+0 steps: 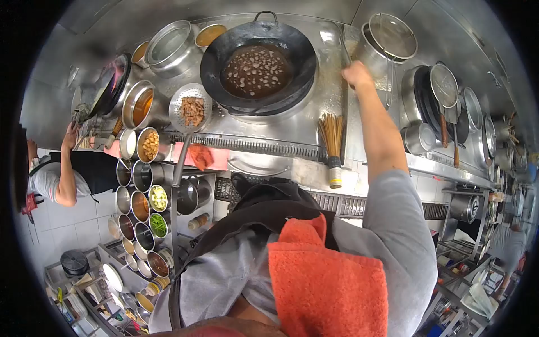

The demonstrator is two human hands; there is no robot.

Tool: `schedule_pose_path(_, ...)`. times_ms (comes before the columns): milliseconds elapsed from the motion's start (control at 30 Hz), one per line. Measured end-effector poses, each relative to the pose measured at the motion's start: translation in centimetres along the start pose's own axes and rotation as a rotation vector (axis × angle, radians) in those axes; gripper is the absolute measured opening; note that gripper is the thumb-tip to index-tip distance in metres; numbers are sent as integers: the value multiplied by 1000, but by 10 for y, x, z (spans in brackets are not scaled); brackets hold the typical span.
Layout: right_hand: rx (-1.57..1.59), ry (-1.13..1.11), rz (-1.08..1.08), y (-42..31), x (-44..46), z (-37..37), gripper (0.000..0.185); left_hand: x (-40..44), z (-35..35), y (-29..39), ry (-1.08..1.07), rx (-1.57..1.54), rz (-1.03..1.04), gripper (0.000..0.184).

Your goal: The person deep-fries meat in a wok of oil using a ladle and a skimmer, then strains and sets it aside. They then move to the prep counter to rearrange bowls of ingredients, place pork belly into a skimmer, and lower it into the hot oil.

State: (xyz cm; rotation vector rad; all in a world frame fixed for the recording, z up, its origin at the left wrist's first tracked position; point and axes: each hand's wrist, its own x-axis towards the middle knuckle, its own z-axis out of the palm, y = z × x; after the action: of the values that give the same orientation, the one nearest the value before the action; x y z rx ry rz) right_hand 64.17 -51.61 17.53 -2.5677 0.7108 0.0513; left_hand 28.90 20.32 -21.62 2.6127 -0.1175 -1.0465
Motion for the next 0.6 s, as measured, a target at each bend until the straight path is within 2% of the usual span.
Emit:
schedule_pose_path(100, -179, 7, -40, 43, -49, 4, 30, 11, -9, 46, -319, -638, -566, 25)
schedule_pose_path(200, -149, 15, -21, 70, -114, 9, 30, 25, -58, 108, -192, -26, 23, 21)
schedule_pose_path(233, -143, 36, -56, 85, -134, 22, 29, 40, -59, 120, -163, 89, 129, 20)
schedule_pose_path(300, -68, 10, -48, 109, -177, 48, 42, 80, -48, 135, -29, 243, 274, 20)
schedule_pose_path(367, 6, 106, -108, 147, -222, 98, 58, 110, -47, 163, -2, 536, 574, 20)
schedule_pose_path(400, 7, 92, -86, 150, -248, 106, 65, 111, -54, 189, 2, 529, 579, 20)
schedule_pose_path(433, 4, 76, -69, 146, -275, 114, 72, 96, -72, 225, 44, 384, 541, 19)
schedule_pose_path(467, -29, 52, -40, 142, -297, 119, 71, 87, -83, 258, 92, 235, 496, 20)
schedule_pose_path(533, -98, -21, 3, 133, -321, 126, 70, 94, -71, 297, -90, 161, 345, 27)
schedule_pose_path(600, -156, -85, 10, 137, -330, 129, 70, 73, -84, 342, -155, 204, 441, 40)
